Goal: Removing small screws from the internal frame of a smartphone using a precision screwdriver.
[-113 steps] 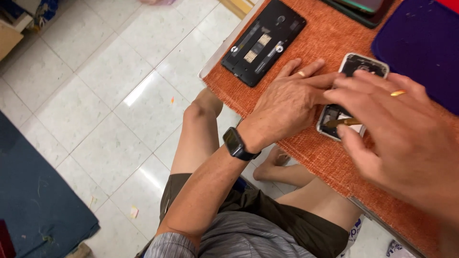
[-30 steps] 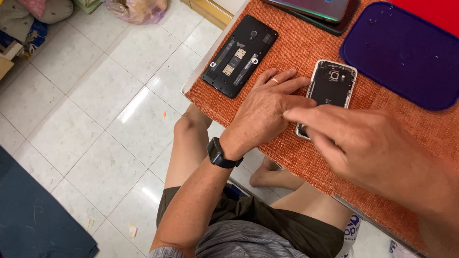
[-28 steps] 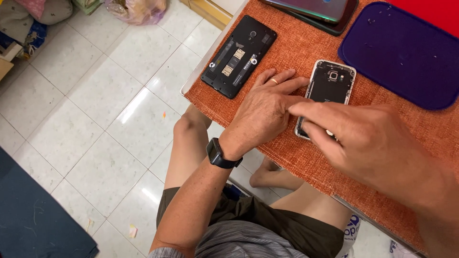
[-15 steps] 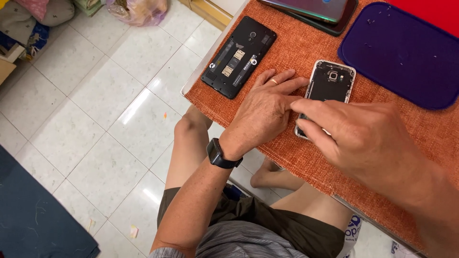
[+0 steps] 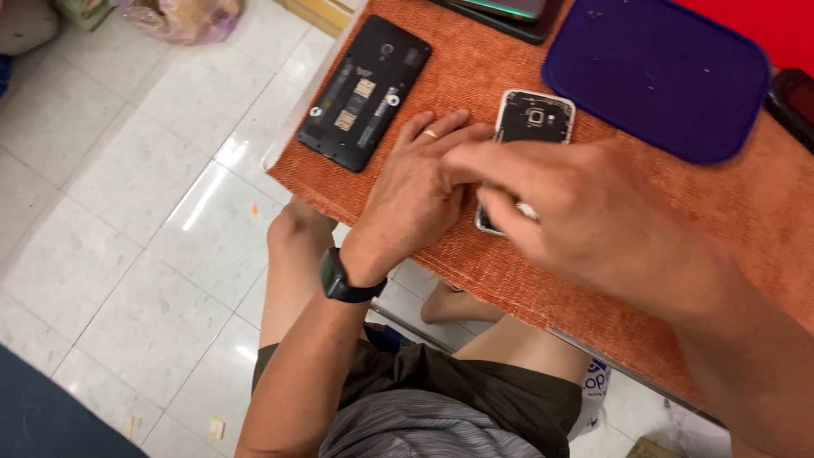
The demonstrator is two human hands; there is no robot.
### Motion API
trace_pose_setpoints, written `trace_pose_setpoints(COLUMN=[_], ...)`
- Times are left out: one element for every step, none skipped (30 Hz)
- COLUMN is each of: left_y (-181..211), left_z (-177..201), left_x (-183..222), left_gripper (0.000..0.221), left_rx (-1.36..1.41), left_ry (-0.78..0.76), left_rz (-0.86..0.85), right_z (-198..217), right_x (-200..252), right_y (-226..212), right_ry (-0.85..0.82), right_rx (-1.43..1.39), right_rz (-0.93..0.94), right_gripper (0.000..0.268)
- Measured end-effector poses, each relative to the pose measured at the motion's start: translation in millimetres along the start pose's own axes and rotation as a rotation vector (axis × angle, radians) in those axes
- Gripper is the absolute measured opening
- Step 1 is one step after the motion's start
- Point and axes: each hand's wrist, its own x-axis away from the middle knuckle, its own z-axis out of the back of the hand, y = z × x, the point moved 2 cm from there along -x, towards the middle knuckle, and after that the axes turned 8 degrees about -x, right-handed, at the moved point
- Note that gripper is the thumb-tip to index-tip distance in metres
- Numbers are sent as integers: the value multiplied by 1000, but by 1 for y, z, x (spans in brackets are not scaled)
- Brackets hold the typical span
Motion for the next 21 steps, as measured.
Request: trace_pose_setpoints(left_y=[-3, -7, -6, -5, -4, -1, 2, 4, 2, 0, -2, -3, -4, -5, -5, -4, -4, -3, -3, -3, -4], left_z=[-4, -8, -8, -7, -6, -2, 1, 5, 2, -1, -4, -4, -5, -5, -6, -6, -6, -5, -5, -4, -5], left_x=[1, 2, 2, 2, 2, 1, 0, -1, 0, 0, 1, 1, 0, 0, 1, 1, 2, 1, 0, 0, 1], left_gripper=[34, 35, 35, 28, 20, 20, 28, 39, 39, 30, 22, 22, 27, 33, 33, 24, 22, 22, 25, 30, 30], left_rx=[-12, -24, -18, -47, -75, -74, -34, 5, 5, -27, -58, -57, -42, -27, -27, -54, -82, -82, -48, -15, -15], left_ry=[18, 37, 36, 47, 57, 56, 28, 1, 0, 11, 22, 22, 11, -1, -1, 20, 40, 42, 19, -3, -2], left_rz=[14, 29, 26, 3, -21, -23, -16, -8, -9, -16, -23, -23, -6, 11, 11, -2, -14, -15, -5, 6, 6], right_z=[0, 0, 2, 3, 5, 0, -3, -7, -5, -3, -2, 0, 0, 0, -2, -2, -3, -6, -8, -10, -6], right_x=[1, 1, 0, -2, -4, 0, 3, 6, 4, 3, 1, 1, 1, 1, 1, 0, 0, 2, 4, 6, 3], right_y=[0, -1, -2, -3, -4, 1, 7, 11, 8, 6, 3, 2, 0, -2, -1, -1, 0, 4, 8, 11, 7], right_ry=[-74, -149, -150, -152, -154, -152, -75, 2, 3, -20, -42, -43, -98, -152, -152, -111, -69, -69, -23, 23, 23], right_rx=[-136, -273, -270, -276, -283, -282, -81, 119, 119, 29, -60, -60, -165, -270, -270, -185, -100, -98, 28, 154, 154], right_rz=[10, 23, 18, -11, -39, -41, -6, 31, 31, 23, 15, 14, 35, 56, 56, 65, 74, 74, 70, 66, 67], right_gripper=[45, 53, 53, 45, 37, 37, 31, 26, 26, 27, 32, 32, 42, 53, 53, 42, 30, 30, 17, 14, 14])
